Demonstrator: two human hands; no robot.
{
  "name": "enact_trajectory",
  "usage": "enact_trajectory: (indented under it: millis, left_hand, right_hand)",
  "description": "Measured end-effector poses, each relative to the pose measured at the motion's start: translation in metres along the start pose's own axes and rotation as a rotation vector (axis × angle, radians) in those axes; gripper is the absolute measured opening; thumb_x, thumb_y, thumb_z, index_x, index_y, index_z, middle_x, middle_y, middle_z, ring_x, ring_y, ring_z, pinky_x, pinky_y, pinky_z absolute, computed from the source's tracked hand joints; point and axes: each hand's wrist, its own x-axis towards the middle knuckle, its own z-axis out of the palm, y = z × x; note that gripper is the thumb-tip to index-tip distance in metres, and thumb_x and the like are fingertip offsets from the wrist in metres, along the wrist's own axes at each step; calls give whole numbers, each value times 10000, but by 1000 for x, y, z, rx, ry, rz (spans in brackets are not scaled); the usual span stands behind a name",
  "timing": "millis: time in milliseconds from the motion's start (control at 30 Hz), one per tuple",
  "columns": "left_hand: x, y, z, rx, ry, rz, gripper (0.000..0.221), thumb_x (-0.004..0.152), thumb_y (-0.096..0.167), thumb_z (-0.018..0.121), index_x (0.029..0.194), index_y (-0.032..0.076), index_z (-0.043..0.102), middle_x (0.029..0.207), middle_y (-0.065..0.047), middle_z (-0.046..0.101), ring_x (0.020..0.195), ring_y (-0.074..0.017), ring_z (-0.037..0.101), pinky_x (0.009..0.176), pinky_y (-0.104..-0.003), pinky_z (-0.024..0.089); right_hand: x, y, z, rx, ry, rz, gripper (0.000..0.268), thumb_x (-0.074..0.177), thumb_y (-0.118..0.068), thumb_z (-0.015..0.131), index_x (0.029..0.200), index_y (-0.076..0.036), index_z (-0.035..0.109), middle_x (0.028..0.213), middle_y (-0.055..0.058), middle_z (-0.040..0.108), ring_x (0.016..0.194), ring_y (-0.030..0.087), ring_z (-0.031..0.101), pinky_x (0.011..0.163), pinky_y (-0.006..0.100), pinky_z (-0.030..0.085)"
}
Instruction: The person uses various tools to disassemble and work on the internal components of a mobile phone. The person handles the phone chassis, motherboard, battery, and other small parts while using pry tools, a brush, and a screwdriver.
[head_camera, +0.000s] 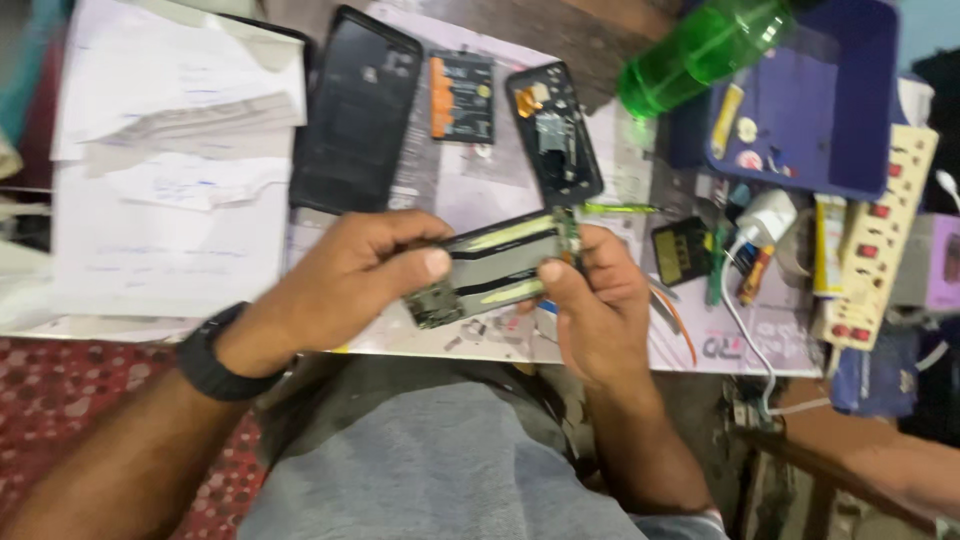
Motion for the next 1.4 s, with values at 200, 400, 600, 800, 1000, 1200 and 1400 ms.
enact_trajectory:
  millis: [200, 400, 600, 800, 1000, 1200, 1400]
  left_hand:
    - [9, 3, -2, -203, -64, 8, 452, 1050, 324, 492, 1180, -57, 697, 1019, -86, 751, 950, -123, 670, 884, -283, 547]
    - [7, 3, 0, -202, -37, 16, 475, 1063, 333, 452, 1186, -57, 694, 1008, -84, 759, 917, -121, 697, 833, -275, 570]
    - [3, -1, 2, -207, 93, -63, 435, 1026, 314, 488, 1225, -19, 685, 949, -62, 735, 783, -93, 667, 689, -250, 566]
    - [2, -2, 1, -307, 98, -87, 398, 1033, 284, 492, 1209, -23, 673, 946, -58, 732, 785, -95, 682, 719, -263, 590]
    - [6, -1, -3, -149, -22, 36, 363, 1008, 239, 596, 1217, -42, 690, 1023, -64, 745, 914, -98, 678, 842, -254, 566]
    - [20, 3, -2, -312, -242, -60, 408, 1038, 222, 586, 1268, -105, 664, 1125, -123, 748, 1041, -122, 700, 946, -258, 549]
    - [20, 3, 1, -677, -277, -360, 467, 986, 182, 531, 1378, -73, 548, 1075, -205, 726, 864, -243, 735, 744, -360, 630]
  right_hand:
    - [0, 0, 4, -5, -31, -10, 215, 1035, -30, 648, 1220, 58, 581, 1012, 147, 716, 810, 187, 692, 733, 337, 588]
    - [-1, 1, 1, 3, -17, -26, 220, 1037, -36, 649, 1222, 63, 584, 1009, 157, 722, 797, 189, 699, 710, 336, 603]
    - [0, 0, 0, 28, -3, -44, 223, 1037, -36, 653, 1225, 60, 584, 1015, 172, 727, 796, 208, 711, 708, 352, 611]
    - [0, 0, 0, 36, 27, -30, 240, 1029, -37, 656, 1235, 62, 584, 1024, 165, 726, 809, 207, 712, 703, 349, 609]
    - [2, 2, -3, 20, -10, -5, 239, 1031, -20, 671, 1239, 61, 583, 1031, 151, 717, 816, 191, 702, 713, 336, 604]
    - [9, -2, 1, -27, -29, 37, 346, 989, 18, 685, 1300, 62, 541, 1036, 145, 714, 808, 170, 697, 685, 305, 590]
    - [12, 1, 6, -91, -27, 75, 389, 979, 36, 681, 1323, 75, 505, 1070, 160, 719, 825, 159, 698, 666, 290, 590]
